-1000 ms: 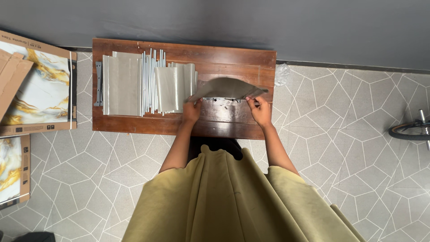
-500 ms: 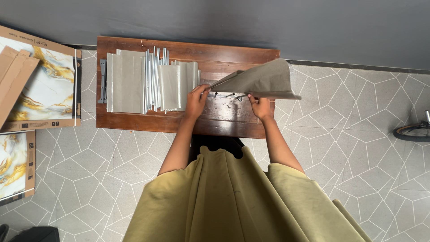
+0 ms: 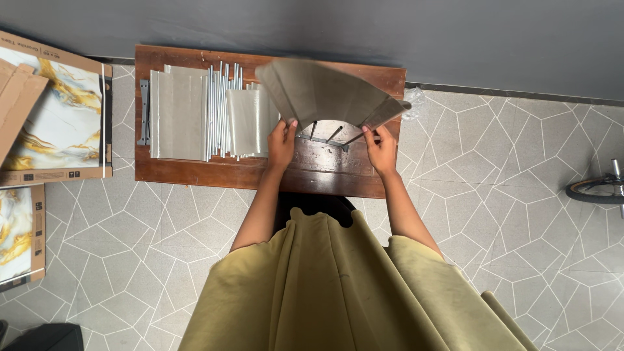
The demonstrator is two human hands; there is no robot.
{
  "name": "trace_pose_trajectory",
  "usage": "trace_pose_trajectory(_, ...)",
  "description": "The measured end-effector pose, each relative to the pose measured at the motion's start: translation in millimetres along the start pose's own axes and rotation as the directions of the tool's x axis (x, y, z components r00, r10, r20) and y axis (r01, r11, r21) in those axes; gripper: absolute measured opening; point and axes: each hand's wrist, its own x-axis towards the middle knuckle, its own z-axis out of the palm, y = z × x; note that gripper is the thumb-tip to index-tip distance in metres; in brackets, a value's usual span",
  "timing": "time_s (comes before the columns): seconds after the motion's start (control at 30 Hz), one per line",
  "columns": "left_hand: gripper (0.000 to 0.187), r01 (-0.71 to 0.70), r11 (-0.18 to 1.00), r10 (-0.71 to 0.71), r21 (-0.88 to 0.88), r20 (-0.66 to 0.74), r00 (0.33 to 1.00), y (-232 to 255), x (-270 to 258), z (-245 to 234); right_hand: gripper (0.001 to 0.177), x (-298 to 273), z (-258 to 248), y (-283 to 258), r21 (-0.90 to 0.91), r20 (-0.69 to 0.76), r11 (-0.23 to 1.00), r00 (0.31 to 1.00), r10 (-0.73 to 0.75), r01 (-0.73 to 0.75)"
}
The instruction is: The person assembles metal furniture components on a wooden table. They insert metal rods into a bracket, then slide a plastic sheet over the rods, repeating the process with additional parts.
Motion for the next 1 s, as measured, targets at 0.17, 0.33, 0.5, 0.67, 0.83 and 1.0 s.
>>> trace_pose_trajectory(0.17,0.025,-0.191,0.977,0.184,-0.090,-0.088,0.979,23.1,-7.6,-5.6,0.019,4.0,-1.1,-11.5,0.007,-0.020,0.997,0.997,-0.075,0.075)
trace_pose_trajectory(0.33,0.022,-0.257,0.954,0.241,-0.153,-0.116,0.964,25.8,-11.1,-12.0,0.019,11.4,10.5,-2.3,-0.104,-0.049,0.966,0.969,-0.241,0.235)
trace_pose_trajectory(0.5,0.031,-0.107,0.994,0.101,-0.036,-0.138,0.985,17.5,-15.2,-17.2,0.026,20.9,31.1,19.3,-0.173,-0.009,0.919,0.932,-0.362,0.355)
trace_pose_trajectory(0.67,0.033,-0.089,0.992,0.075,-0.091,-0.149,0.986,7.9,-24.7,-16.9,0.034,17.2,51.2,27.9,0.050,0.211,0.997,0.977,0.040,-0.051)
trace_pose_trajectory(0.83,0.031,-0.060,0.997,0.049,-0.044,-0.213,0.976,-3.5,-38.1,-21.6,0.033,-0.9,70.4,44.2,-0.087,0.187,0.988,0.972,0.139,-0.124)
trace_pose_trajectory(1.0,0.025,-0.047,0.996,0.021,-0.082,-0.291,0.957,-27.2,-51.5,-30.2,0.025,-3.9,97.8,67.3,-0.073,0.073,0.972,0.973,-0.219,0.224)
